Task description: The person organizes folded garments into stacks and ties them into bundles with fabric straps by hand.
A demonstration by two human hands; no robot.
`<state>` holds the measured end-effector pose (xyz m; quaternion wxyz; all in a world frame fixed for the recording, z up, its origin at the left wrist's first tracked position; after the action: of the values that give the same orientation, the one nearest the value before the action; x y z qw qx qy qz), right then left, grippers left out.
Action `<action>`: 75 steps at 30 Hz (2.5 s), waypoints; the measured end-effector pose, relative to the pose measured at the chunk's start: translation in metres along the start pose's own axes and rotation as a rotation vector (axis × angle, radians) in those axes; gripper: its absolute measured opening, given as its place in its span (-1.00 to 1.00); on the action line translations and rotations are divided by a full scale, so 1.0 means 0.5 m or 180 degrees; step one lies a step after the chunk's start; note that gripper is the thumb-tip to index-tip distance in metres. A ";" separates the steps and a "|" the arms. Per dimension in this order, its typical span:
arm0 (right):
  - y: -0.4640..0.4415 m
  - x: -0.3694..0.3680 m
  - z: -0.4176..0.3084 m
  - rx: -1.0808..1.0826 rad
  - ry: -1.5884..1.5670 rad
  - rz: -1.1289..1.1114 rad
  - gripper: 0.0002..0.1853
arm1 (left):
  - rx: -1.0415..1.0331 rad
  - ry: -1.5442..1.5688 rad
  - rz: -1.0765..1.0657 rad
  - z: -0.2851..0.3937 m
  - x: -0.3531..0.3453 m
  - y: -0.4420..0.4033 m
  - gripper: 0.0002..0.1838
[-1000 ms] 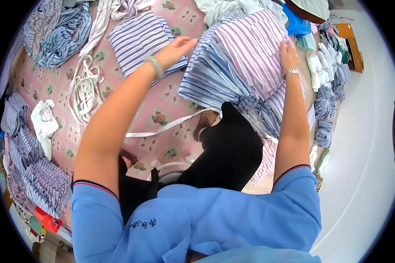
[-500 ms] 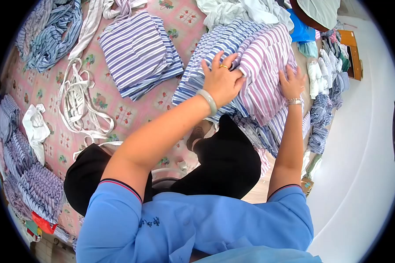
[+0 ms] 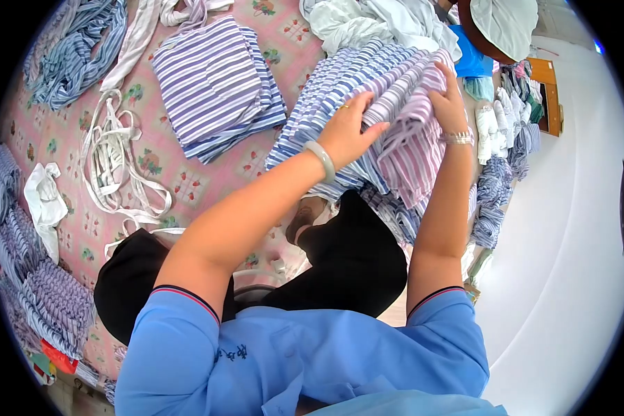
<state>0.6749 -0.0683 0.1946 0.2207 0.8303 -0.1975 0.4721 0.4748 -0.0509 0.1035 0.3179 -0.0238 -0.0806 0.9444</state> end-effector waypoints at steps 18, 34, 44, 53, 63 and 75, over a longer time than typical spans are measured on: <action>0.058 -0.018 -0.088 0.0336 0.0914 0.0820 -0.49 | 0.0659 0.2170 -0.0146 -0.034 -0.069 -0.028 -0.76; 0.229 -0.103 -0.046 0.0871 0.1860 0.0553 0.00 | 0.0645 0.1716 -0.0575 -0.027 -0.019 -0.055 -0.45; 0.267 -0.117 0.020 0.0877 0.1804 0.0836 -0.11 | 0.1443 0.0759 -0.0722 0.003 -0.054 -0.087 -0.18; 0.271 0.004 0.127 0.0414 0.1221 0.1374 -0.32 | 0.3132 0.3193 -0.1564 0.043 0.027 -0.122 -0.40; 0.006 0.075 0.019 0.0006 0.0835 0.1101 -0.04 | 0.0242 -0.0268 -0.1136 0.070 -0.087 -0.081 -0.62; -0.179 0.055 0.012 -0.0653 0.1622 0.0251 -0.10 | 0.0338 -0.0747 -0.0971 0.071 -0.060 -0.072 -0.49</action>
<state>0.7404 -0.0012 0.1997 0.3276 0.6498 -0.2146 0.6515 0.5169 -0.0455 0.1442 0.4466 0.1157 -0.0699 0.8845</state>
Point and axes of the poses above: each hand's wrist, its own y-axis away from the middle knuckle, its own x-axis out of the back of the hand, z = x × y, the point moved 3 cm from there along -y, towards the middle knuckle, and after that the axes turned 2 degrees about y, right-handed, at the moved point
